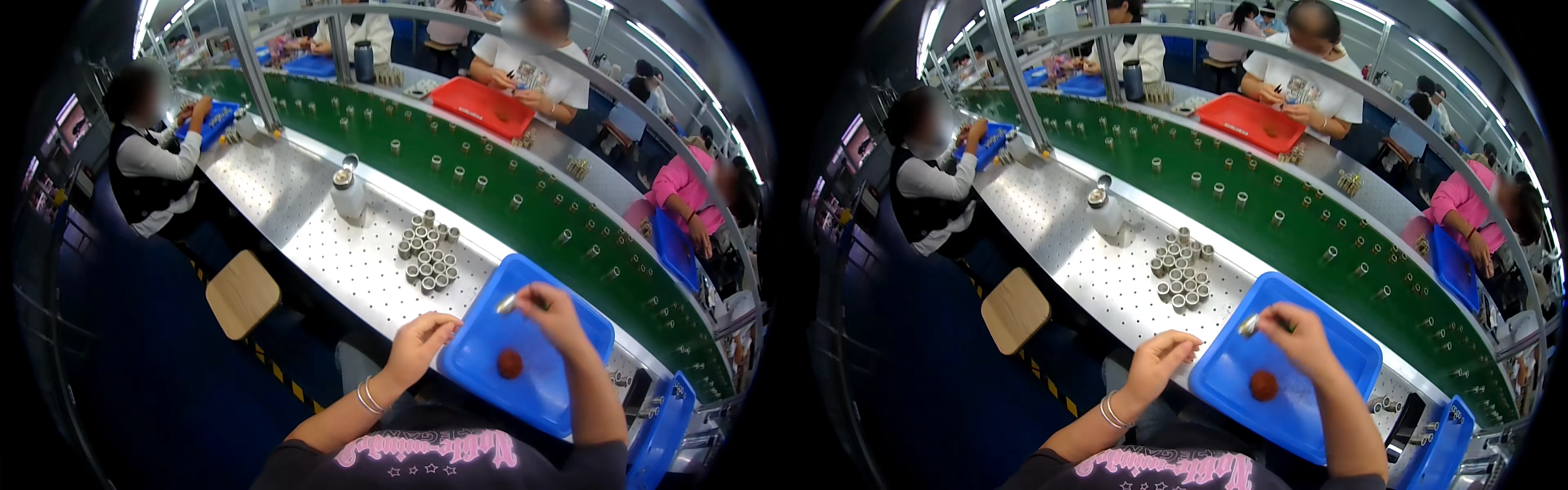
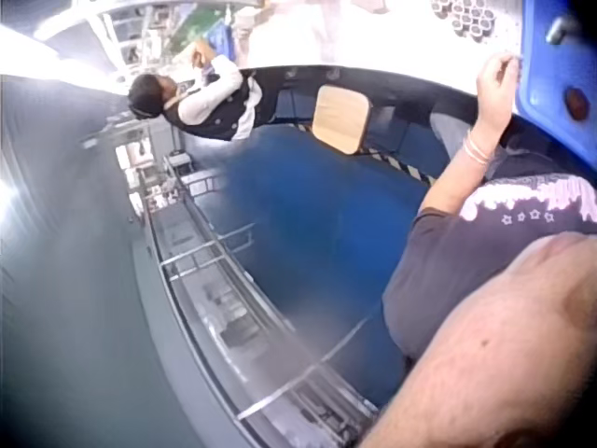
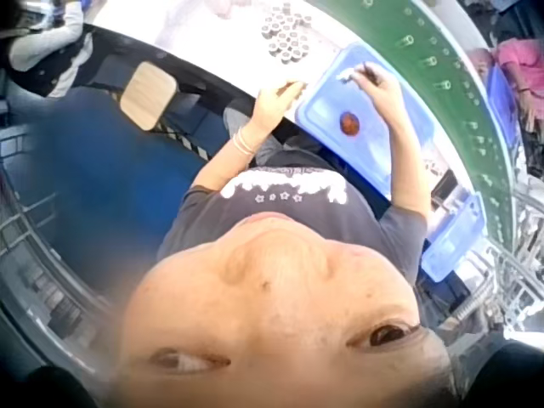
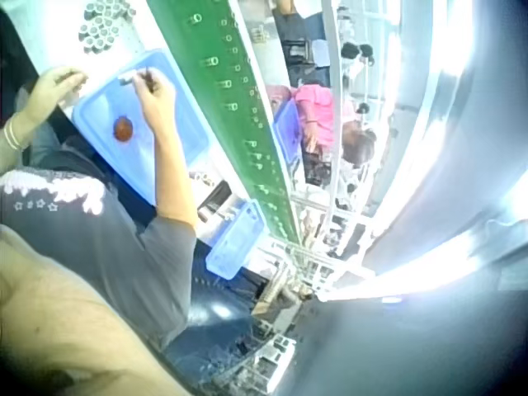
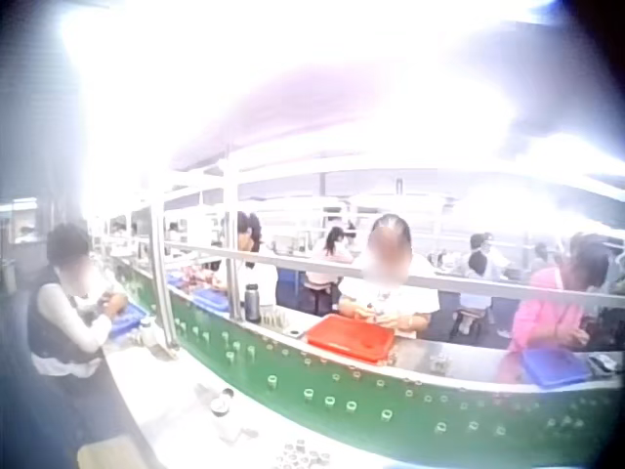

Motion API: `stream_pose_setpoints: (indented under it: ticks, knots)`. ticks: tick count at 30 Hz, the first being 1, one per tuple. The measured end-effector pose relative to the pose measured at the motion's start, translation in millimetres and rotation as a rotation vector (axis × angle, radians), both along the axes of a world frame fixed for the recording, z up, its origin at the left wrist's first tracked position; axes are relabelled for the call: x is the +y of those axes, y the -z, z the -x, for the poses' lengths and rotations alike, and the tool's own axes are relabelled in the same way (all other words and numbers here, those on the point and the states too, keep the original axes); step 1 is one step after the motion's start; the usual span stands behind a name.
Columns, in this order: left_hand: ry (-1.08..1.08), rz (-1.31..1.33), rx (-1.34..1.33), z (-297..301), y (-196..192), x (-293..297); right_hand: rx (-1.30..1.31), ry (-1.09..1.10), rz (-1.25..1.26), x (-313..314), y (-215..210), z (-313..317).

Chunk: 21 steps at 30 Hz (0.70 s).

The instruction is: The person uses tweezers to pick up small metal rings from a blue tray and places them onto cylindrical metal components. The person repeatedly picks up a component, applies a ring, and places the component back on the tray.

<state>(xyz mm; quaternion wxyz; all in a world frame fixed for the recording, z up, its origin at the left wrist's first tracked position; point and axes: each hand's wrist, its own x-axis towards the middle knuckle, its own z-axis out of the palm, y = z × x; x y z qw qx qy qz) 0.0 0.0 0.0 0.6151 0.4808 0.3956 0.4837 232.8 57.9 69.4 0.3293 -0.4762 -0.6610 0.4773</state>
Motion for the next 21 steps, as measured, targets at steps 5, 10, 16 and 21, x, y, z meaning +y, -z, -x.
stream_pose_setpoints:
  ticks: [5,10,16,21]
  knots:
    - [0.205,-0.012,-0.077,-43.5,-21.2,-38.5,0.053,0.014,0.186,-81.1,-1.4,-5.9]
    - [0.361,0.059,-0.156,-78.3,-35.4,-39.6,0.194,0.101,0.115,-102.3,12.2,-35.0]
    - [0.350,0.000,-0.089,-117.3,-43.2,-29.1,0.034,0.334,-0.159,-119.4,-3.5,-66.4]
    - [0.347,-0.052,0.011,-145.8,-42.1,-33.3,-0.043,0.379,-0.339,-133.6,0.4,-80.9]
